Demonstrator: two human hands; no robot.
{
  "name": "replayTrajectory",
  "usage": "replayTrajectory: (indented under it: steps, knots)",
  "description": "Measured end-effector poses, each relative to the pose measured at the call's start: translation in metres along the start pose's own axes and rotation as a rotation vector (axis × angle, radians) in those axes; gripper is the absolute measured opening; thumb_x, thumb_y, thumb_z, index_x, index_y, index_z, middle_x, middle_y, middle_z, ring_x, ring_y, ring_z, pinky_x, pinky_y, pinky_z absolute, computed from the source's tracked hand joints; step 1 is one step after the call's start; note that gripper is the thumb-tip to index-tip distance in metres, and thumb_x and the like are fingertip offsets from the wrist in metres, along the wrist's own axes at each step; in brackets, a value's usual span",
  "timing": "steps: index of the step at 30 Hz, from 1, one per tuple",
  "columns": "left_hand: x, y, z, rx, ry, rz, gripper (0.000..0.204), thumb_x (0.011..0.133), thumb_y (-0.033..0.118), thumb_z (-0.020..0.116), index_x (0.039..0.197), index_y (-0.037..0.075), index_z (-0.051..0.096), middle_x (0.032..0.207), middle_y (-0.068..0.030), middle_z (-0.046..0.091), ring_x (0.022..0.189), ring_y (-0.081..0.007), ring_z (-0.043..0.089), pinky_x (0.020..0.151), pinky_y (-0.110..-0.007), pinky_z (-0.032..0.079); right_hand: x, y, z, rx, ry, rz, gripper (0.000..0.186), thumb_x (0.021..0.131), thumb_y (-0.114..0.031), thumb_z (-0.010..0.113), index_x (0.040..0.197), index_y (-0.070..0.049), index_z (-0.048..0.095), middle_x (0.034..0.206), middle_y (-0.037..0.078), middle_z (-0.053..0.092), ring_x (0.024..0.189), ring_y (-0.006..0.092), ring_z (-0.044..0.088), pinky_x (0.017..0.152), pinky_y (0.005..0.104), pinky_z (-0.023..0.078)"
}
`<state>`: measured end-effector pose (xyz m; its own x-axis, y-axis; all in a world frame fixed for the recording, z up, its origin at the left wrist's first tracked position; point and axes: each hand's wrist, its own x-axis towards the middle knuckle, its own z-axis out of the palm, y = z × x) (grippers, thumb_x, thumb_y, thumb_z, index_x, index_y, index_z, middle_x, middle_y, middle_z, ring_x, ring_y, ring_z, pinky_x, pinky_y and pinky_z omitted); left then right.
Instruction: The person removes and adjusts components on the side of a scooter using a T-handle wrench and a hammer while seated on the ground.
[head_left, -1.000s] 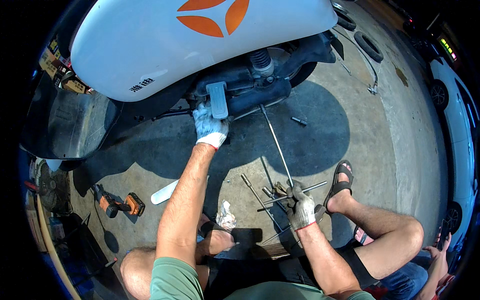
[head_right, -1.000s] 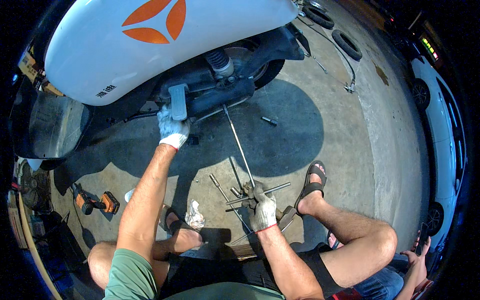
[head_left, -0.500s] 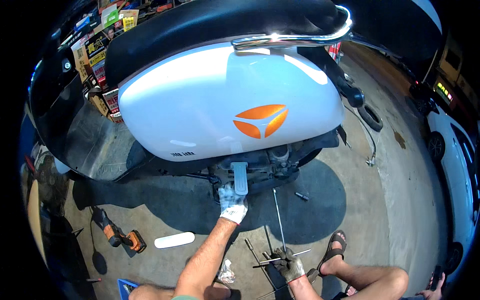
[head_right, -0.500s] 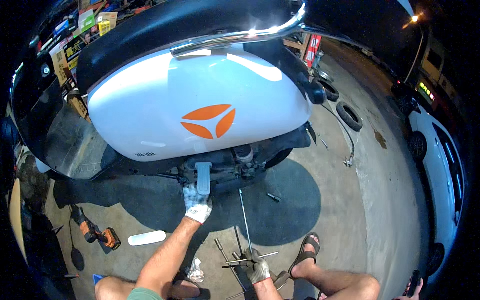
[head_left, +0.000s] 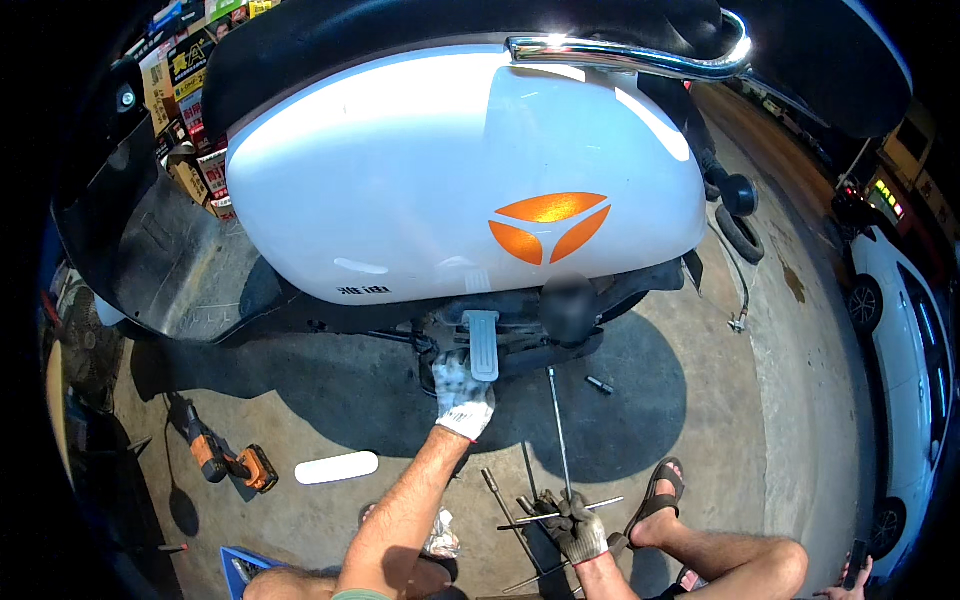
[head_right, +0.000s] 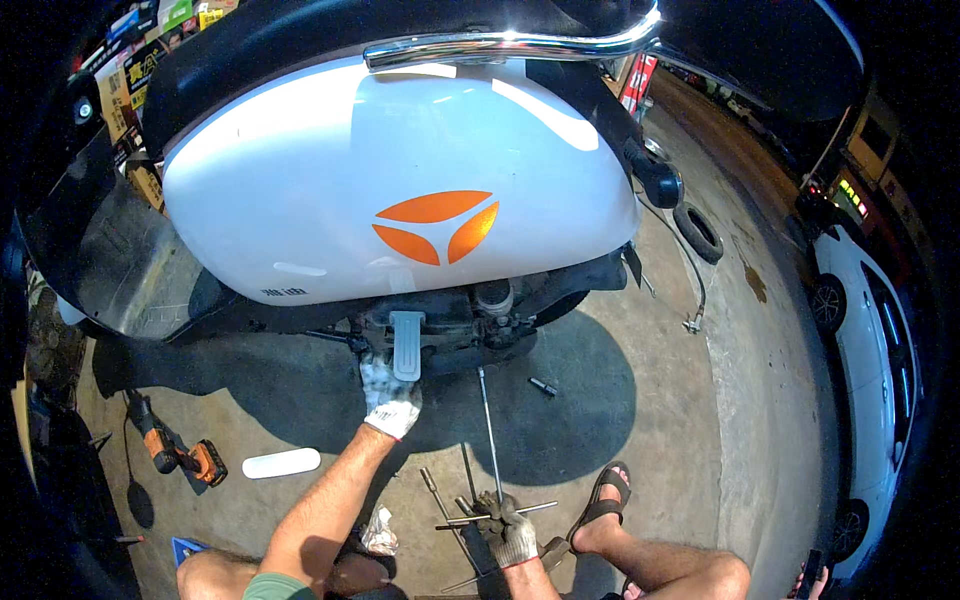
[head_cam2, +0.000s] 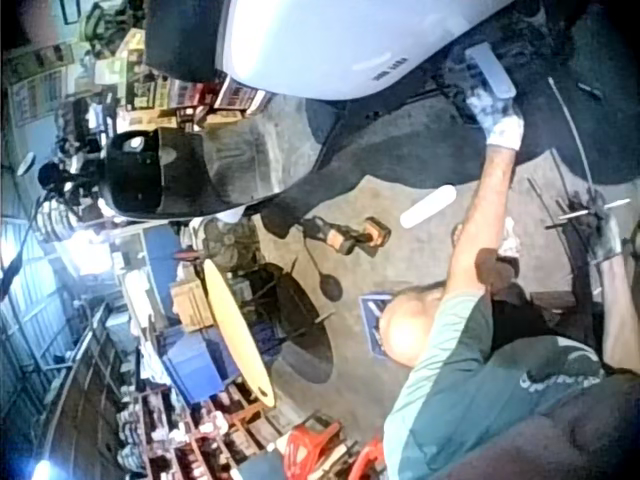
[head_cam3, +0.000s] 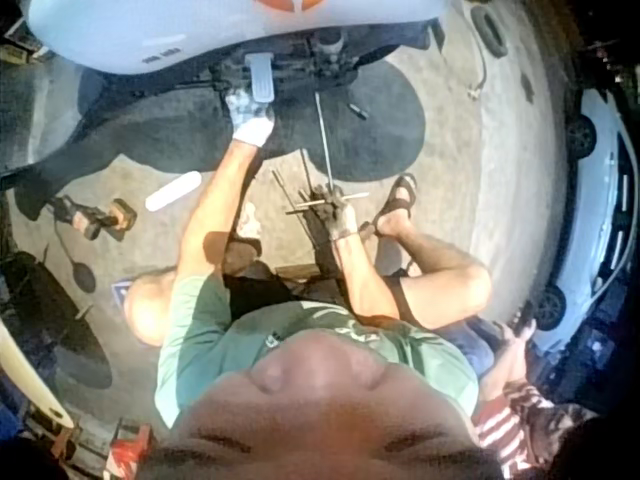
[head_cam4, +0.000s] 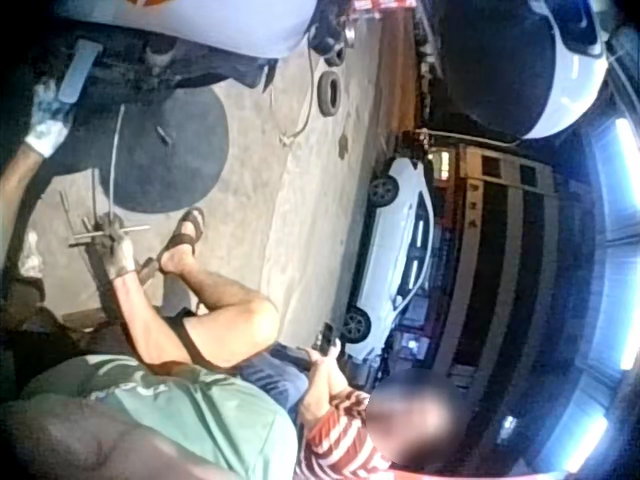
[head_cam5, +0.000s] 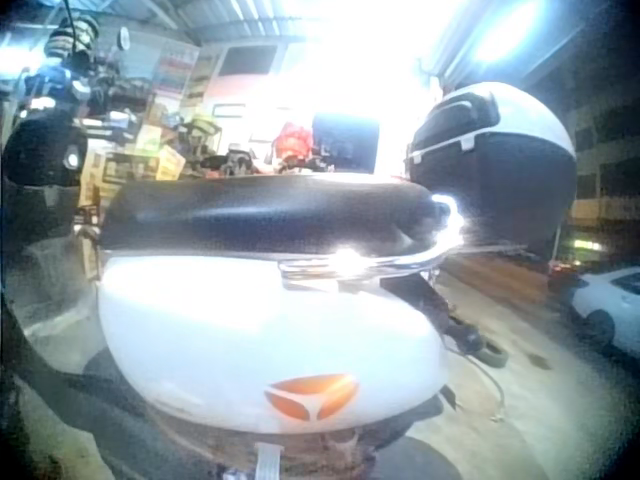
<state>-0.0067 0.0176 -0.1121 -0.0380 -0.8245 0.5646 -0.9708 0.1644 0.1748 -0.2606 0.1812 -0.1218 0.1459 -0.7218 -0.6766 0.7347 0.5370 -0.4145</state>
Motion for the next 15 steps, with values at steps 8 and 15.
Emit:
replayTrajectory:
  steps: [8,15]
  knots:
    - [0.017,-0.001,-0.007,-0.006,-0.009,-0.039,0.067,0.065,0.02,0.07,0.13,0.017,0.057,0.133,-0.0121,0.053,0.124,-0.0342,0.042,0.109,-0.056,0.024,-0.013,0.0,0.009,-0.055,0.061,-0.216,0.01,0.096,-0.013,0.053,0.095,-0.003,0.056,0.077,0.004,0.056,0.053,0.0121,0.045,0.05,0.0263,0.039]
    - [0.017,-0.005,-0.015,-0.16,0.122,-0.425,0.07,0.07,0.015,0.073,0.134,0.007,0.047,0.136,-0.0202,0.046,0.126,-0.0381,0.042,0.109,-0.05,0.031,-0.011,0.004,-0.006,-0.438,0.179,-0.575,0.017,0.094,-0.013,0.061,0.106,-0.002,0.057,0.074,0.002,0.053,0.061,0.0106,0.052,0.054,0.0273,0.049]
